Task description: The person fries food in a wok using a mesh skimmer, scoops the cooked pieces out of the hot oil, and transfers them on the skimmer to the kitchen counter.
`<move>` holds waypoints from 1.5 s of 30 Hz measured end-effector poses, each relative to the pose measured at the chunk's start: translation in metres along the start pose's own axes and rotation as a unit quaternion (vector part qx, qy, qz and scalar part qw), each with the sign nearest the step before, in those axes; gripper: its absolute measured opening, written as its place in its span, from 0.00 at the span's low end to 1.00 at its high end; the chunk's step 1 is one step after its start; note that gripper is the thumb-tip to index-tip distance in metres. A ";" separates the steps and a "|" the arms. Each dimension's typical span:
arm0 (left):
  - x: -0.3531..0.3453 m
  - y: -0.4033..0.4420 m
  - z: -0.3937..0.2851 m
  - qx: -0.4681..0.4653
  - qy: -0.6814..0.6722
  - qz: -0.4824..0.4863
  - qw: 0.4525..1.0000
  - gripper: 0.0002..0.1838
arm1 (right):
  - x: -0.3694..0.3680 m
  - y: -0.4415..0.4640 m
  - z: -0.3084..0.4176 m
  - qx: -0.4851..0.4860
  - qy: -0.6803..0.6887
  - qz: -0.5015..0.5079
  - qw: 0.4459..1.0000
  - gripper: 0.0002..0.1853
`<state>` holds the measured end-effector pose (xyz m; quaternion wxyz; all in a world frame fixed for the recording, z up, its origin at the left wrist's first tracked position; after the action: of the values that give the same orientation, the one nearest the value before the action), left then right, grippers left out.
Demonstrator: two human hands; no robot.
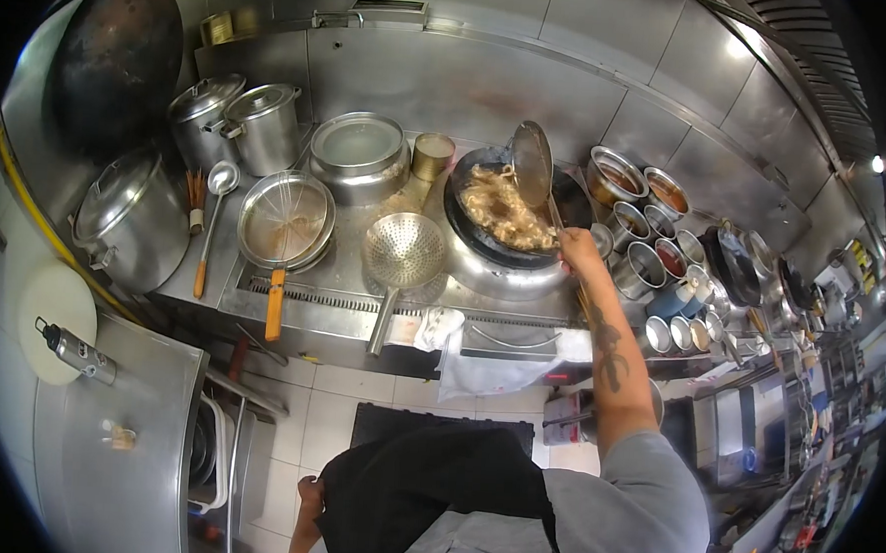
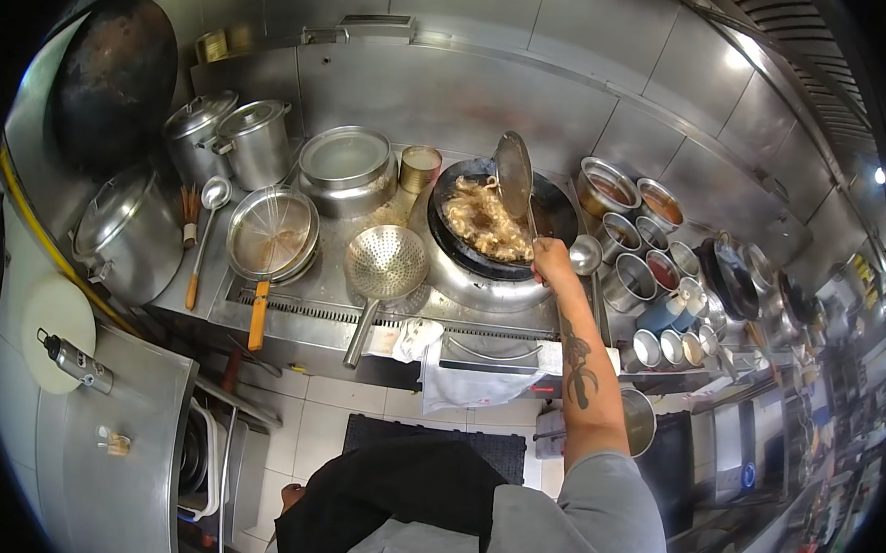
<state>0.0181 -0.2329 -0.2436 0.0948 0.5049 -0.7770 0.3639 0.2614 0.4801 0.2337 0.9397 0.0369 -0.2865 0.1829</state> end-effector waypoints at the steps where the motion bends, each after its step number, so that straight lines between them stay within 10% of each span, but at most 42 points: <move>1: -0.001 -0.008 -0.005 0.034 -0.031 0.025 0.999 0.19 | 0.001 -0.004 0.006 0.005 0.014 -0.005 1.000 0.15; 32: -0.013 0.021 -0.039 -0.016 0.000 0.057 0.998 0.15 | 0.076 -0.001 -0.068 -0.018 -0.040 -0.031 0.999 0.12; 45: -0.020 0.029 -0.042 -0.014 0.016 0.073 0.997 0.21 | 0.044 -0.029 -0.124 -0.229 0.384 0.086 0.890 0.09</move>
<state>-0.0063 -0.1846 -0.2371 0.0878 0.4395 -0.8152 0.3667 0.3712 0.4886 0.1553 0.9393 -0.2776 0.0611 0.1923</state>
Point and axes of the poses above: each hand's wrist, its own y-axis towards the middle knuckle, its own x-axis out of the back of the hand, z = x × y, the point moved 10 cm from there along y, towards the middle knuckle, and after that the axes turned 2 degrees about -x, right-handed, at the moved point
